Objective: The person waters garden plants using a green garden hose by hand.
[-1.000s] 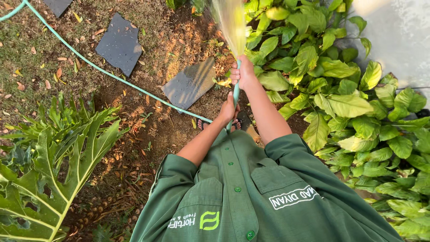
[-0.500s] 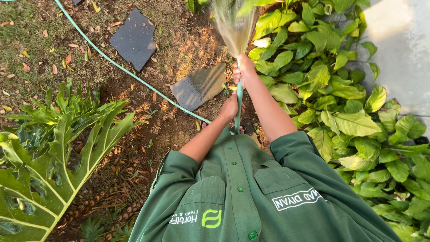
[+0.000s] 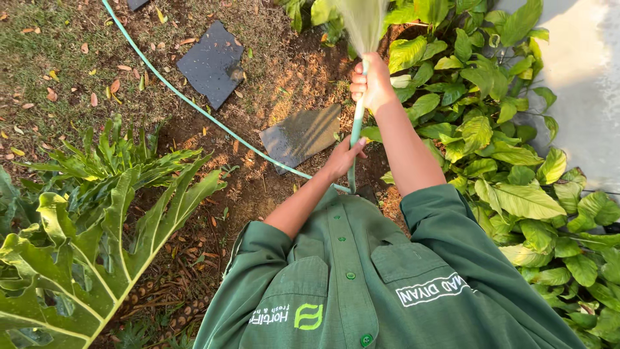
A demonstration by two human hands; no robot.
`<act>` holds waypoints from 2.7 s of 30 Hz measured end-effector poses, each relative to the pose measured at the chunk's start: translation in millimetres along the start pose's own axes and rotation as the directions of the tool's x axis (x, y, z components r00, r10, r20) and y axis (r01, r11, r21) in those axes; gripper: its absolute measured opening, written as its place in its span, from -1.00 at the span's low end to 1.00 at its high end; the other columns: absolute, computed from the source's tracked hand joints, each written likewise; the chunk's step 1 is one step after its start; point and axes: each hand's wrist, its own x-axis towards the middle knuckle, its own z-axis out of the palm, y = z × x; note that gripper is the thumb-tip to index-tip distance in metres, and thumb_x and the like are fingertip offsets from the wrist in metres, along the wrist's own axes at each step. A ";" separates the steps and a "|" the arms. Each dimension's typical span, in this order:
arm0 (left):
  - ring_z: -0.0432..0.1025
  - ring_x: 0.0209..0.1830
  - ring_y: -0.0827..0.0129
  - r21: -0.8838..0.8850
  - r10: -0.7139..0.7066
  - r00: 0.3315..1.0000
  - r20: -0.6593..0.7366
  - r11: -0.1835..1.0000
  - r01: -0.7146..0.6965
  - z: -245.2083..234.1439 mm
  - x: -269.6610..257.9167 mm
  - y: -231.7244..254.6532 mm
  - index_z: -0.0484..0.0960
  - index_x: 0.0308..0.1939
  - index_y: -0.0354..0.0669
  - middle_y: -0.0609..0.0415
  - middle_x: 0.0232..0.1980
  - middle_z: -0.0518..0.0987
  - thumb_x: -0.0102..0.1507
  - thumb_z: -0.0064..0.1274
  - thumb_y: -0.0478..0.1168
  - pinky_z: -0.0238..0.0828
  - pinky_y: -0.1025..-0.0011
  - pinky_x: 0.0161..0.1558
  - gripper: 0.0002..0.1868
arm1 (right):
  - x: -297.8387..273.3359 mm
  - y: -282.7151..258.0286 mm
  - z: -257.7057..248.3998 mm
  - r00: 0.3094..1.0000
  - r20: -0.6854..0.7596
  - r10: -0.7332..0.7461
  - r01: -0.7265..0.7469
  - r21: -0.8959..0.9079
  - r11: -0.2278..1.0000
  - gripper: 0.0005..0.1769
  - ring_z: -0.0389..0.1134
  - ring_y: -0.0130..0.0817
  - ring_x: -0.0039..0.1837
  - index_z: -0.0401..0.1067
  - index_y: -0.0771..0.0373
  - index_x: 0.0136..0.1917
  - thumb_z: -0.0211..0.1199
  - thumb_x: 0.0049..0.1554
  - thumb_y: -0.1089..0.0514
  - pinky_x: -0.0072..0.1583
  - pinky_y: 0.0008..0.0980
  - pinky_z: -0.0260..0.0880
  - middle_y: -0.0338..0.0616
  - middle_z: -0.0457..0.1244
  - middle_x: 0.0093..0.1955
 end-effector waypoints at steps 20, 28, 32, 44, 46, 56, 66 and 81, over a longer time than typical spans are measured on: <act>0.55 -0.24 0.00 0.236 -0.195 0.950 -0.244 0.938 0.253 -100.7 59.2 17.1 0.59 -0.40 -0.31 -0.27 -0.26 0.65 0.32 -0.20 0.39 0.42 0.10 -0.11 -0.24 | 114.4 -3.8 49.0 0.983 -0.082 0.163 -0.154 0.109 0.982 -0.61 -0.15 -0.46 -0.53 0.08 0.04 -0.33 -0.03 0.20 -0.18 -0.38 -0.33 -0.11 -0.40 -0.13 -0.55; 0.51 -0.34 0.03 0.211 -0.183 0.929 -0.323 0.942 0.259 -154.6 143.6 76.6 0.60 -0.37 -0.28 -0.18 -0.39 0.60 0.29 -0.20 0.40 0.38 0.06 -0.20 -0.25 | 188.5 -76.5 94.1 1.000 -0.008 0.022 -0.021 0.083 0.996 -0.58 -0.11 -0.43 -0.50 0.14 0.08 -0.29 -0.03 0.19 -0.25 -0.36 -0.30 -0.09 -0.36 -0.11 -0.52; 0.50 -0.38 0.08 0.205 -0.231 0.922 -0.311 0.931 0.303 -171.6 195.4 102.0 0.62 -0.36 -0.23 -0.13 -0.42 0.60 0.27 -0.21 0.42 0.37 0.07 -0.23 -0.25 | 239.1 -118.0 106.8 0.991 -0.072 0.113 -0.109 0.058 0.992 -0.58 -0.13 -0.44 -0.51 0.12 0.06 -0.30 -0.04 0.18 -0.26 -0.37 -0.29 -0.10 -0.38 -0.12 -0.53; 0.49 -0.39 0.02 0.307 -0.197 0.934 -0.299 0.906 0.290 -218.4 309.8 158.5 0.59 -0.38 -0.27 -0.16 -0.43 0.58 0.28 -0.28 0.50 0.36 0.04 -0.25 -0.16 | 311.9 -224.6 143.9 0.988 -0.108 0.114 -0.107 0.070 0.992 -0.58 -0.14 -0.44 -0.51 0.11 0.07 -0.33 -0.06 0.17 -0.23 -0.35 -0.29 -0.07 -0.39 -0.14 -0.54; 0.48 -0.40 0.00 0.295 -0.190 0.932 -0.309 0.912 0.284 -224.7 319.4 167.8 0.57 -0.39 -0.30 -0.18 -0.43 0.58 0.28 -0.27 0.49 0.36 0.03 -0.25 -0.16 | 317.8 -237.0 152.8 0.990 -0.080 0.115 -0.111 0.051 0.992 -0.58 -0.14 -0.44 -0.51 0.11 0.06 -0.33 -0.06 0.18 -0.24 -0.35 -0.30 -0.08 -0.39 -0.14 -0.54; 0.44 -0.49 -0.03 0.254 -0.050 0.924 -0.378 0.954 0.156 -280.7 367.0 199.7 0.56 -0.41 -0.33 -0.19 -0.51 0.53 0.30 -0.19 0.41 0.33 0.02 -0.33 -0.22 | 345.4 -286.8 232.7 0.994 0.099 0.040 -0.039 -0.016 0.999 -0.56 -0.13 -0.47 -0.53 0.15 0.08 -0.33 -0.05 0.22 -0.23 -0.39 -0.31 -0.09 -0.39 -0.12 -0.56; 0.42 -0.57 0.08 0.237 -0.108 0.943 -0.314 0.953 0.188 -396.6 434.9 192.1 0.49 -0.49 -0.33 -0.12 -0.58 0.48 0.34 -0.24 0.42 0.32 0.11 -0.39 -0.19 | 449.0 -299.2 317.9 0.995 -0.028 0.091 -0.091 0.009 0.996 -0.56 -0.14 -0.45 -0.53 0.15 0.06 -0.32 -0.02 0.19 -0.26 -0.39 -0.32 -0.07 -0.39 -0.14 -0.56; 0.34 -0.53 0.35 0.105 -0.102 0.961 -0.259 0.986 0.133 -581.1 488.9 207.4 0.51 -0.47 -0.20 0.10 -0.56 0.46 0.33 -0.11 0.35 0.33 0.22 -0.39 -0.33 | 549.2 -306.3 463.3 0.999 -0.030 0.017 -0.016 0.040 0.999 -0.57 -0.14 -0.46 -0.50 0.15 0.08 -0.30 -0.01 0.19 -0.25 -0.34 -0.29 -0.09 -0.38 -0.13 -0.53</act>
